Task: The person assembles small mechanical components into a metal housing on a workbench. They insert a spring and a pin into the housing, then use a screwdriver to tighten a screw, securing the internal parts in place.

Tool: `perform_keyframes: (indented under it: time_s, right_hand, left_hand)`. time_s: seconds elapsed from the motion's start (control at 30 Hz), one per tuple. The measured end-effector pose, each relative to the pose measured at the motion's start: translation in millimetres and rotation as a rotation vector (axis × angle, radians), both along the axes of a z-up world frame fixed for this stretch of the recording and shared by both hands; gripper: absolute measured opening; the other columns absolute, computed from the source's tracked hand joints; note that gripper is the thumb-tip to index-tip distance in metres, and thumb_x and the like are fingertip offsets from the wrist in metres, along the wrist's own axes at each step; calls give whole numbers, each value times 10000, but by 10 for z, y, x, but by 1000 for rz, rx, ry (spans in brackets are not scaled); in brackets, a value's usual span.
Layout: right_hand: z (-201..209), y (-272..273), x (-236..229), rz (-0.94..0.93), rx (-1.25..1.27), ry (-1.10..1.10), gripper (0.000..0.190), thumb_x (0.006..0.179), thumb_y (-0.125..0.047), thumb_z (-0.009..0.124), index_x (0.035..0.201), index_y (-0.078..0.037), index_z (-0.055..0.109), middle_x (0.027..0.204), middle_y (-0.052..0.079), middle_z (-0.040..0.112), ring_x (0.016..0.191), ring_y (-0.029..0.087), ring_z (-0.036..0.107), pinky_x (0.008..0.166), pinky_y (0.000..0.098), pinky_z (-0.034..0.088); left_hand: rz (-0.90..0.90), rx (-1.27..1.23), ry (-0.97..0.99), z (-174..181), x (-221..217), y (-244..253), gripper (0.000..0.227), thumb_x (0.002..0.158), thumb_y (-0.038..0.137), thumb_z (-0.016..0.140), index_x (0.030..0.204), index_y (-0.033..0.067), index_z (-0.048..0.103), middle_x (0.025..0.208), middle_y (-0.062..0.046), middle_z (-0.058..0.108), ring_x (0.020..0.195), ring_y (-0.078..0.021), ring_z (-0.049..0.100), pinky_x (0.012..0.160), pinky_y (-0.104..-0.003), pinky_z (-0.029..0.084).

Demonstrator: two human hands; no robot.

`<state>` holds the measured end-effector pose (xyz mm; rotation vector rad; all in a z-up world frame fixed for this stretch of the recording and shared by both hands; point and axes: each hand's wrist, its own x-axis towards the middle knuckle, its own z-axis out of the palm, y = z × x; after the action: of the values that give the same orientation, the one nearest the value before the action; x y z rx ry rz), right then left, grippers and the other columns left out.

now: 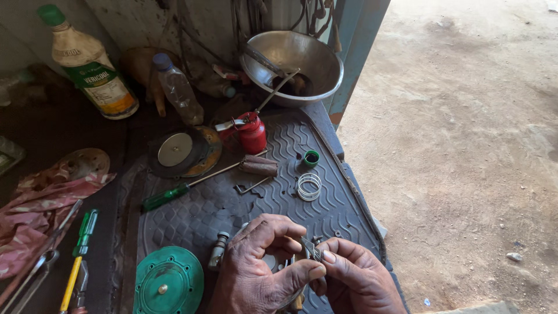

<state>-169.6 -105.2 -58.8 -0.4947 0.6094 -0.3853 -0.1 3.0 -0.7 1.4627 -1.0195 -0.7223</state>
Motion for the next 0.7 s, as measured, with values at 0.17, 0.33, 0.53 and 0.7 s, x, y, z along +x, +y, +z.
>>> perform_keyframes:
  time_s: [0.17, 0.33, 0.53, 0.7]
  right_hand:
    - [-2, 57, 0, -36, -43, -14, 165, 885, -118, 710, 959, 25, 679, 801, 95, 707, 705, 166, 668, 642, 307, 524]
    - [-13, 59, 6, -22, -106, -6, 115, 868, -66, 714, 903, 35, 670, 758, 103, 689, 673, 175, 647, 634, 308, 515]
    - [-130, 77, 41, 5, -410, 126, 122, 805, -62, 709, 833, 52, 674, 706, 108, 687, 622, 149, 631, 580, 290, 499]
    - [-250, 143, 47, 78, -387, 158, 79, 834, 2, 713, 825, 56, 657, 686, 130, 670, 589, 174, 628, 568, 308, 497]
  left_hand:
    - [-27, 55, 160, -44, -72, 49, 584, 749, 239, 897, 1259, 27, 707, 1042, -96, 767, 956, -155, 768, 871, -334, 633]
    - [7, 68, 377, -92, -125, 73, 440, 792, 108, 819, 1215, 18, 739, 957, -103, 781, 872, -155, 765, 803, -317, 629]
    - [260, 204, 507, -159, -162, 38, 253, 777, 38, 790, 1021, -17, 828, 804, -119, 811, 707, -153, 760, 662, -299, 630]
    - [553, 222, 774, 22, 6, -15, 247, 801, 82, 751, 1017, -28, 797, 730, -131, 781, 618, -164, 720, 574, -293, 578]
